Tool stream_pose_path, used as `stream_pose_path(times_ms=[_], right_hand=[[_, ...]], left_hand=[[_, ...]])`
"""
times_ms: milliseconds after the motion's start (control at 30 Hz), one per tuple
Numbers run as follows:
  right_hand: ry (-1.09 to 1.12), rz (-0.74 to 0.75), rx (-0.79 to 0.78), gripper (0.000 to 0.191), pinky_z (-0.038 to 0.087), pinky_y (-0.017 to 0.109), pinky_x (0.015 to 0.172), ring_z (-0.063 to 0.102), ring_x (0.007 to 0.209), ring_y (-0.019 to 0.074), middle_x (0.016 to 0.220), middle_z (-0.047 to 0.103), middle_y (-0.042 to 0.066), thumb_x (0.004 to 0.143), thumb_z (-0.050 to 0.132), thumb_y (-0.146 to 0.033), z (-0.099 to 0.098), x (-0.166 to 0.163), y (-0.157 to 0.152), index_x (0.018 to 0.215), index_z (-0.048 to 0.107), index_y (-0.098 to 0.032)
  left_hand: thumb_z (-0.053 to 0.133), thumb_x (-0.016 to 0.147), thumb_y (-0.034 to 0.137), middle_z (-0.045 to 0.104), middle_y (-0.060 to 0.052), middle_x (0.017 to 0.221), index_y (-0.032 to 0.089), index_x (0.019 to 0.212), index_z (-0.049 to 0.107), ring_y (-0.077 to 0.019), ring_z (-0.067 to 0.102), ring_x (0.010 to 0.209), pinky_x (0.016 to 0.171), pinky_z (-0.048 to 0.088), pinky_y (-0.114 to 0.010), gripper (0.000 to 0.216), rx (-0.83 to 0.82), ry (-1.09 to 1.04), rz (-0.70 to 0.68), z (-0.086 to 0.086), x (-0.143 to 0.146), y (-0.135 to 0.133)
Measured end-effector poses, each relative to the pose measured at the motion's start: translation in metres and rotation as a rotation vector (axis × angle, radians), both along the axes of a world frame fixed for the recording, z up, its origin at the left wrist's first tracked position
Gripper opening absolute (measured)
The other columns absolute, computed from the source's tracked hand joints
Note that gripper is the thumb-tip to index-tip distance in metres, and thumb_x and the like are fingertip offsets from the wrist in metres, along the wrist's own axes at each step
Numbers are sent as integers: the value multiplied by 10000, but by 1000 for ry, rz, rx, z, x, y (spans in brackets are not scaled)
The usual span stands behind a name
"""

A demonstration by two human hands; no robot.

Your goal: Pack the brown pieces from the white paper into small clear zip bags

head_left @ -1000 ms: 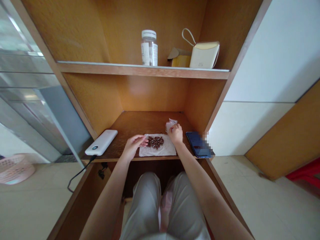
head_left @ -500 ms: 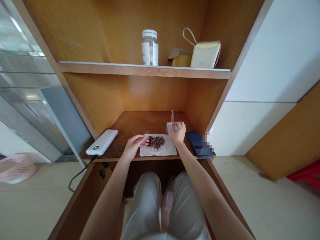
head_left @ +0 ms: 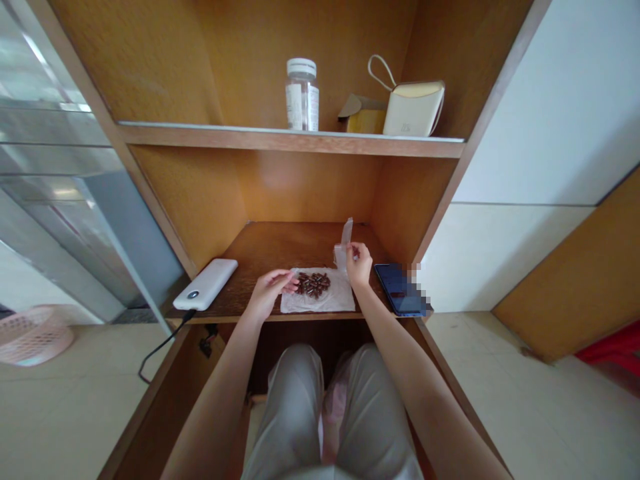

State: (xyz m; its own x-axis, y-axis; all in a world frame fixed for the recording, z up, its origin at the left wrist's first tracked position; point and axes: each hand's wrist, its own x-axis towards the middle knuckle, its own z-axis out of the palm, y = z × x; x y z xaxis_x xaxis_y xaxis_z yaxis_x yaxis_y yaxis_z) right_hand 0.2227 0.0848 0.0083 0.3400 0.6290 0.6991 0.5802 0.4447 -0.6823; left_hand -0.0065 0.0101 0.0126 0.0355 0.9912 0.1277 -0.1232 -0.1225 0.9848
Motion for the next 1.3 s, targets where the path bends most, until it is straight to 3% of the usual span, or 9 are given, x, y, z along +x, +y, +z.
stream_pose_path(times_ms=[233,500,667,867,1067,1300], right_hand=[[98,167,7,172,432,269,693,567,717,144,766,625,31,801,506,-325,12,-10,-7,780,579,-171],[327,501,68,141,489,312,739,643,807,169,780,636,29,789,528,-322,17,-40,-14,734,500,-196],[103,519,43,143,468,345,839,615,935,175,958,674,53,820,520,-296,10,-46,-36,740,593,-202],[-195,535,45,172,354,419,975,557,1098,189,1163,628,32,832,527,-251,14,-45,-52,866,695,-257],[-232,573,68,182,327,445,987,538,1131,202,1209,602,18,827,541,-249,12,-44,-51,887,707,-293],[-254,607,80,171,357,401,983,507,1160,194,1245,571,12,820,555,-251,8,-47,-51,899,703,-284]], left_hand=[[705,660,446,698,-91,767,132,858,642,-181,647,627,609,507,-301,376,-4,2,13,-1,0,2],[709,658,432,697,-86,764,135,850,651,-179,644,629,615,508,-304,359,2,-16,13,1,0,-1],[718,654,404,694,-66,733,135,838,650,-160,639,599,606,495,-290,332,12,-95,18,2,0,-1],[732,628,339,689,-46,728,152,790,648,-176,656,717,782,499,-360,262,93,-248,74,9,1,3],[698,656,317,687,-22,728,188,786,649,-175,657,763,816,483,-368,190,138,-290,27,22,7,12],[694,677,326,684,-42,733,160,761,662,-176,653,709,749,500,-338,189,216,-242,-41,37,24,18]])
